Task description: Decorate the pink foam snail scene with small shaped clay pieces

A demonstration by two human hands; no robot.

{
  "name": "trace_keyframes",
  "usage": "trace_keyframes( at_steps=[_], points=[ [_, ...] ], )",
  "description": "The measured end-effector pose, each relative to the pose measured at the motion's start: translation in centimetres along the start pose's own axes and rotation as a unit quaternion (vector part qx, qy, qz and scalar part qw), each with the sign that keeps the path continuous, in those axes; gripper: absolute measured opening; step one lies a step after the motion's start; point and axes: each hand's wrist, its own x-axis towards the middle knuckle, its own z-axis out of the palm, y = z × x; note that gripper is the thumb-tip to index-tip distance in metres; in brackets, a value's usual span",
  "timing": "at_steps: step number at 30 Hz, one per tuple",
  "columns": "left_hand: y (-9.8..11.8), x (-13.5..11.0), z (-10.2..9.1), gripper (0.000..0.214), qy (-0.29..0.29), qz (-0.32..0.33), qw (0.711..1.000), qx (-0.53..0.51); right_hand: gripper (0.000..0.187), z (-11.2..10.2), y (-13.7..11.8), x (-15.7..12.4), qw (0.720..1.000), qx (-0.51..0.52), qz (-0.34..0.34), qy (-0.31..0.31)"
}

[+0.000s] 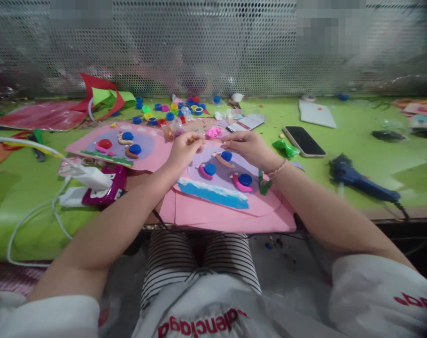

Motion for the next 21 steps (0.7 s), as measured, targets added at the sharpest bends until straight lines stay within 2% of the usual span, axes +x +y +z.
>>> trace_keyframes(
  at_steps=[7,16,21],
  points=[
    [-0.27,-0.02,-0.03,0.005,-0.008,0.002,1.000,-0.003,0.028,-0.09,-0.33,-0.15,0.995,-0.096,-0.041,-0.002],
    [-0.13,-0.27,-0.25,0.012,-0.029,0.021,0.998,0.055,0.022,-0.19,-0.32,-0.09,0.993,-0.110,-0.045,-0.006],
    [-0.06,-0.23,-0.05,0.007,-0.033,-0.020,0.999,-0.001,0.012,-0.34,-0.01,0.21,0.995,-0.090,-0.031,0.000]
  ],
)
